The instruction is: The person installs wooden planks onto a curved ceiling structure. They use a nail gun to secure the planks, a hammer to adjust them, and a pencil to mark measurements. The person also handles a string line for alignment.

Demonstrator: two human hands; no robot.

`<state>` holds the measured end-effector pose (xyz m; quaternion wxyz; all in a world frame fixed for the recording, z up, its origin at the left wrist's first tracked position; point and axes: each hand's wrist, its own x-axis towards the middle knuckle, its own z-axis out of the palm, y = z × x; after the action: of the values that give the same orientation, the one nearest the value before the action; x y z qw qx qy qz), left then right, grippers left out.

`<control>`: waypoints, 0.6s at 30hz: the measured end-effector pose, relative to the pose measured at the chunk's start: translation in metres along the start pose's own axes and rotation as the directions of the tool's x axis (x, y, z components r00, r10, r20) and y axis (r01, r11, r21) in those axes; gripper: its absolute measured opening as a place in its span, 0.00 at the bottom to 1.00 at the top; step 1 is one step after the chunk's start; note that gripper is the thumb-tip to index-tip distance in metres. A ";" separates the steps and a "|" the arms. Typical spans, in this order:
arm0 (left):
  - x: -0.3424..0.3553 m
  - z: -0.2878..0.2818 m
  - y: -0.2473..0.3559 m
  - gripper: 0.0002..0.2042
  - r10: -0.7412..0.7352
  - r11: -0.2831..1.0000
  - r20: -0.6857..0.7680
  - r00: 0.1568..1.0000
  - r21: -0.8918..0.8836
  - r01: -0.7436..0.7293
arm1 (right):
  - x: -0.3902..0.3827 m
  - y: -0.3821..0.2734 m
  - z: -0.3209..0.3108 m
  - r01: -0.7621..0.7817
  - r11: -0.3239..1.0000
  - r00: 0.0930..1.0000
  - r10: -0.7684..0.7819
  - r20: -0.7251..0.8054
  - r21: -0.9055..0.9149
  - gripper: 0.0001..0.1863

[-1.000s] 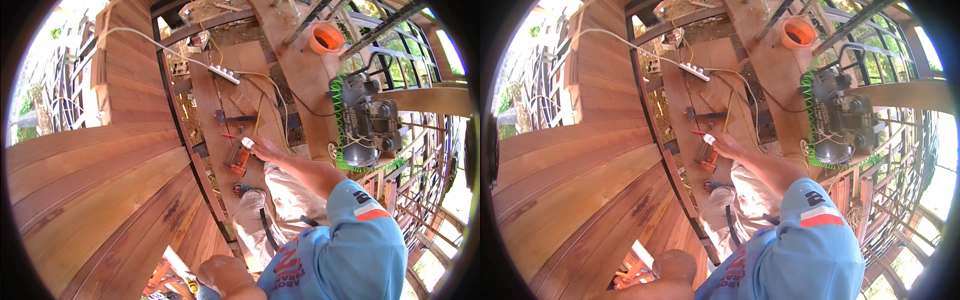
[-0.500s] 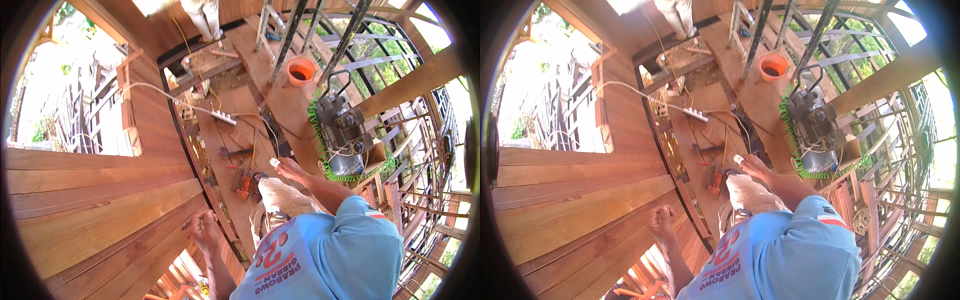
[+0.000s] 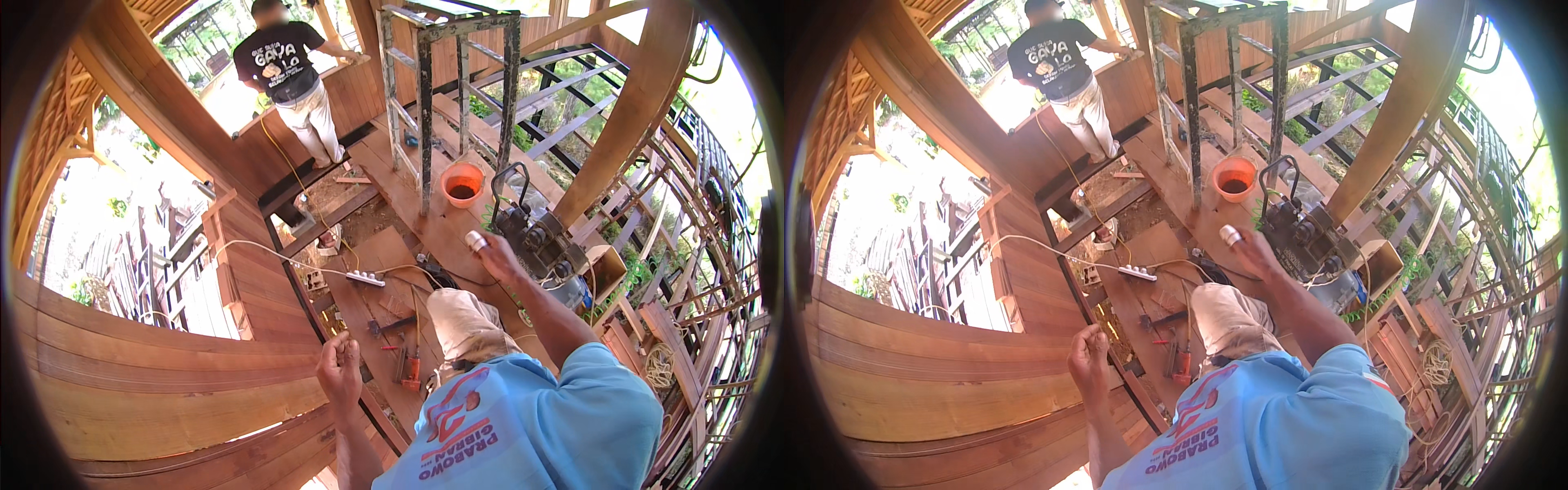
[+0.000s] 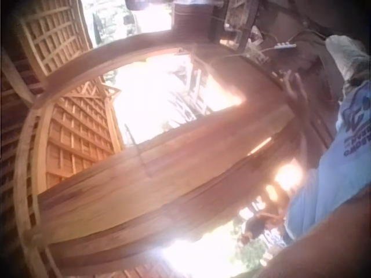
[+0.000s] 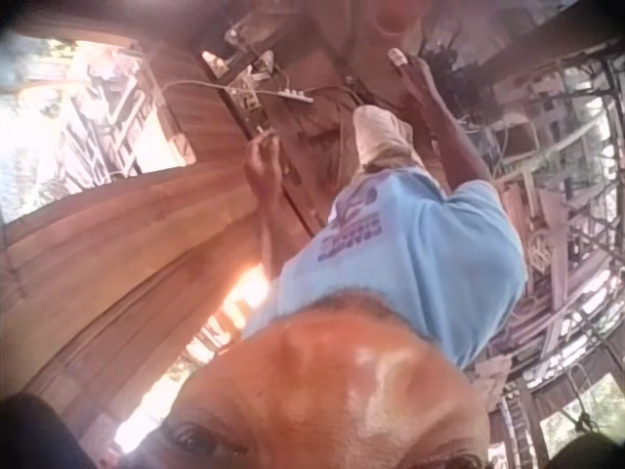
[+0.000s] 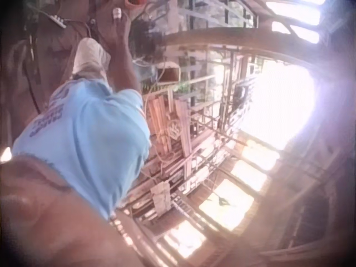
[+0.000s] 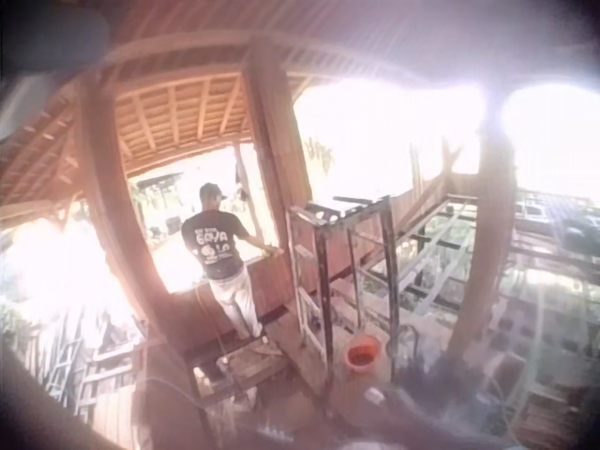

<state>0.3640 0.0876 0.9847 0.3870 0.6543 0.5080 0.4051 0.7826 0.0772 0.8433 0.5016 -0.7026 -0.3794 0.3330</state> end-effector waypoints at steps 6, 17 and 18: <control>0.075 0.058 0.027 0.14 0.045 0.994 0.082 0.996 -0.101 -0.037 | 0.082 -0.064 -0.067 0.127 0.921 0.989 -0.089 -0.119 0.369 0.14; 0.410 0.277 0.239 0.14 0.525 0.842 0.176 0.833 0.035 -0.539 | 0.393 -0.237 -0.206 0.603 0.785 0.784 -0.549 -0.290 0.144 0.21; 0.444 0.300 0.257 0.14 0.509 0.849 0.195 0.839 0.050 -0.527 | 0.414 -0.255 -0.215 0.628 0.771 0.764 -0.586 -0.269 0.104 0.21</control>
<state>0.7998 0.4460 1.1695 0.2720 0.8189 0.2963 0.4094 1.1172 0.3921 1.1103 0.6854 -0.5229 -0.4955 0.1061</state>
